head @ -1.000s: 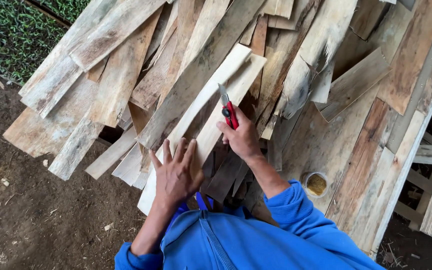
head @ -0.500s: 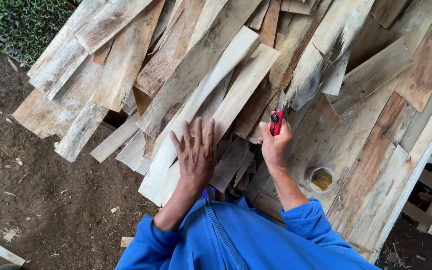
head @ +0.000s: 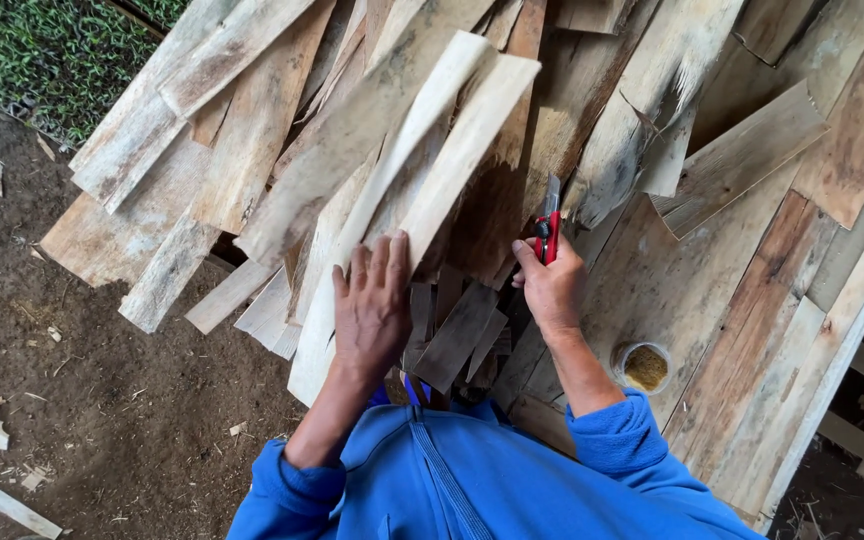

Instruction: The person uses a utility knife to cut and trim wooden planks on a workbench. They repeatedly position the planks, score the wood, and make cuts to separate pieces, handling the wood one at a time.

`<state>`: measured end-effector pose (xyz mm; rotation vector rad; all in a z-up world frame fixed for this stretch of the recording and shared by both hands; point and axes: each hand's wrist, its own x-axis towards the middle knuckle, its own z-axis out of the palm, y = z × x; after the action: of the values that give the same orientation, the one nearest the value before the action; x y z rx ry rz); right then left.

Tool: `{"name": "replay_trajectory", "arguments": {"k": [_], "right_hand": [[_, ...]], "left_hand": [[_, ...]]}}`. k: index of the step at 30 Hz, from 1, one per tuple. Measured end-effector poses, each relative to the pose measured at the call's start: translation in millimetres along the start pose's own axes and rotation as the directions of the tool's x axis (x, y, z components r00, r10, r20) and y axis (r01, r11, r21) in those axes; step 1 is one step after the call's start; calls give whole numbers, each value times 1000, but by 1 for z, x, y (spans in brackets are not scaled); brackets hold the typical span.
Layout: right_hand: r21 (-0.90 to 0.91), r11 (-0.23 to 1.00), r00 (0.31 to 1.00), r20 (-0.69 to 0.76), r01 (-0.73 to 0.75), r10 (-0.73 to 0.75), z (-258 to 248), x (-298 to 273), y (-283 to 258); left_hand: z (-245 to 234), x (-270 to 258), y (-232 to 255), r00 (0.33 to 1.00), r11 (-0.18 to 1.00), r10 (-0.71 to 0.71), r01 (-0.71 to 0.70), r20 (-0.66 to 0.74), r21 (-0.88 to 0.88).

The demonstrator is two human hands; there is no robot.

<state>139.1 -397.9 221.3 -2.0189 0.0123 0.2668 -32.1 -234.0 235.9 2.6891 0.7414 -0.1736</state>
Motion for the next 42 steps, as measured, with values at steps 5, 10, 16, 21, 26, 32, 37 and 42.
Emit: {"name": "replay_trajectory", "arguments": {"k": [5, 10, 16, 21, 26, 32, 37, 42], "right_hand": [[206, 979, 1000, -15, -9, 12, 14, 1, -7], [406, 909, 994, -22, -91, 110, 14, 10, -16], [510, 847, 989, 65, -149, 134, 2, 16, -17], [477, 878, 997, -23, -51, 70, -24, 23, -6], [443, 894, 997, -9, -62, 74, -25, 22, -3], [383, 913, 990, 56, -138, 126, -33, -4, 4], [340, 904, 963, 156, -260, 219, -39, -49, -7], [356, 899, 965, 148, -254, 215, -41, -34, 30]], "left_hand": [[-21, -1, -9, 997, 972, -54, 41, -51, -230], [-29, 2, -19, 990, 941, -92, 52, -104, -335], [-26, 4, -34, 982, 911, -109, 37, -154, -412], [-22, 5, -34, 977, 898, -128, 41, -170, -437], [-29, 4, -30, 971, 868, -145, 33, -190, -496], [-35, 4, -37, 953, 834, -175, 10, -247, -552], [-32, 5, -33, 945, 818, -205, 22, -255, -575], [-11, 8, -36, 964, 852, -208, 94, -168, -516]]}}
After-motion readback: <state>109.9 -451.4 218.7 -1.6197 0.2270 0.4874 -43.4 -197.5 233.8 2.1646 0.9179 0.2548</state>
